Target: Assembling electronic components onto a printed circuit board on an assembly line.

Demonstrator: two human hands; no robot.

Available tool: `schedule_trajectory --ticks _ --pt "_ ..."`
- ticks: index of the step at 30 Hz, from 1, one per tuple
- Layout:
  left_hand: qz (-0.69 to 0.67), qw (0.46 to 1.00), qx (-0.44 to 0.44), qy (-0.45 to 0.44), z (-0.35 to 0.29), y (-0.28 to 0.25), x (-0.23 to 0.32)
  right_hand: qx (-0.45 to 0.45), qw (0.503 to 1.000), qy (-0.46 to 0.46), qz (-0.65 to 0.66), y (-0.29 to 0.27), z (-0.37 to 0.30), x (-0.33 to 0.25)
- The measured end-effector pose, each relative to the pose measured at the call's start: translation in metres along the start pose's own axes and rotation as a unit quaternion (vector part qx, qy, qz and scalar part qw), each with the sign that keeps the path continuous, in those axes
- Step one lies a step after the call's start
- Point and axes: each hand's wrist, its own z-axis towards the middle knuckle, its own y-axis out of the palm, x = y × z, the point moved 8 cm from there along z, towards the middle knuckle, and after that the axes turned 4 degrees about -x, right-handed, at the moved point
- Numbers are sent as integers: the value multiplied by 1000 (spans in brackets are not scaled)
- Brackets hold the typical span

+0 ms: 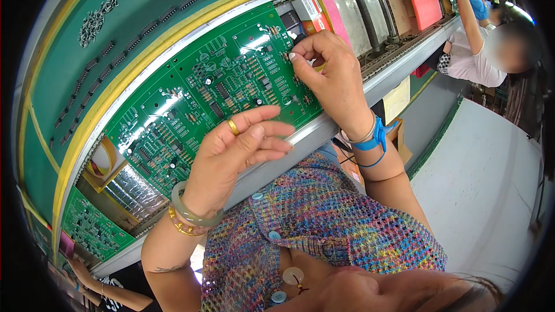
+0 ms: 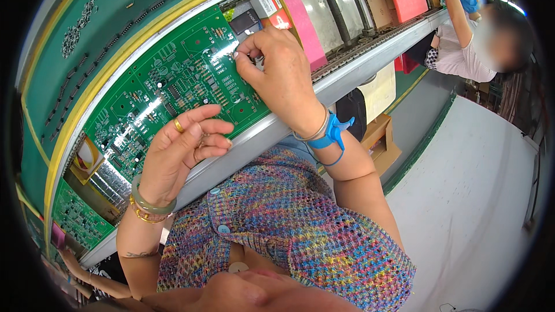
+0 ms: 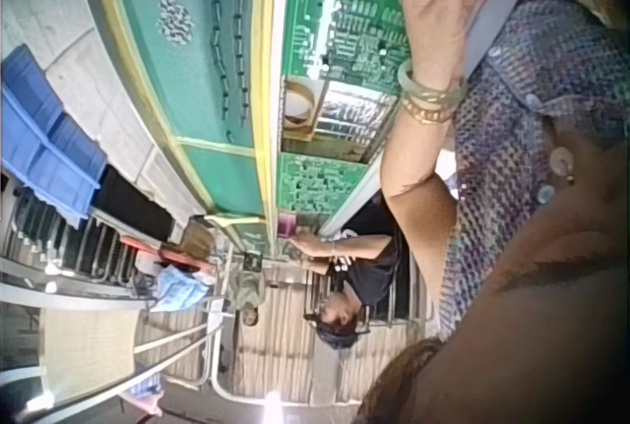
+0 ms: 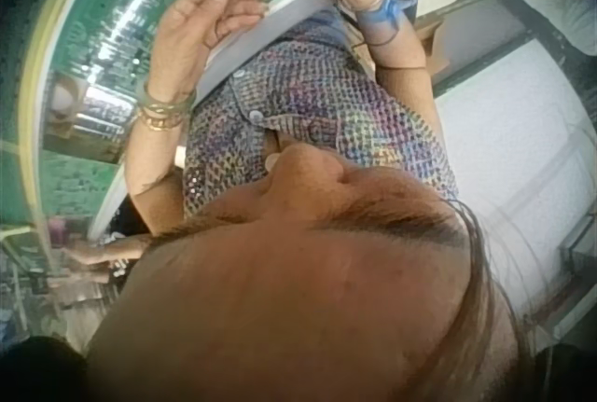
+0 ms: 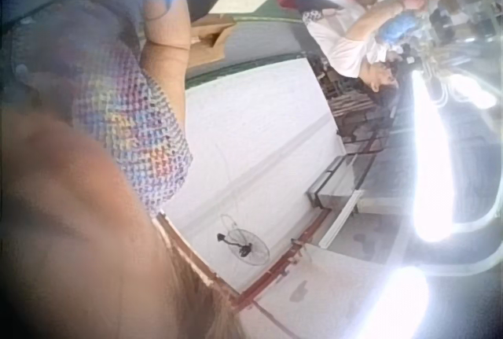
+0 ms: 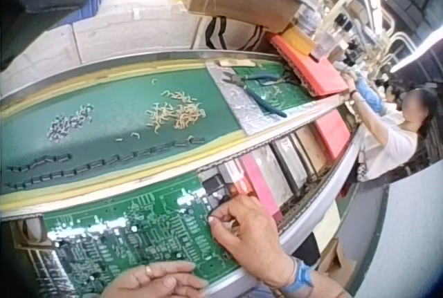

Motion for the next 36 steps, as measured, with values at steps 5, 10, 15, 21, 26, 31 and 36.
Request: schedule_trajectory --ticks 5,10,15,21,26,31,36 --pt "-58 998 -6 11 1 2 0 32 999 9 -36 1 -1 -4" --pt "-28 1000 2 14 1 0 -1 39 998 4 -46 2 -1 -4" --pt "18 1000 4 0 -2 -3 -2 35 998 -11 -46 0 -1 -10" --pt "-7 1000 17 1 -1 -3 -3 9 958 -283 -43 -22 -44 -73" --pt "17 999 8 27 0 -4 -3 -24 942 -322 -88 -4 -57 -87" --pt "32 999 0 41 0 2 -1 -38 939 -326 -104 2 -57 -91" --pt "75 995 5 64 -1 3 1 -91 942 -304 -110 10 -54 -86"
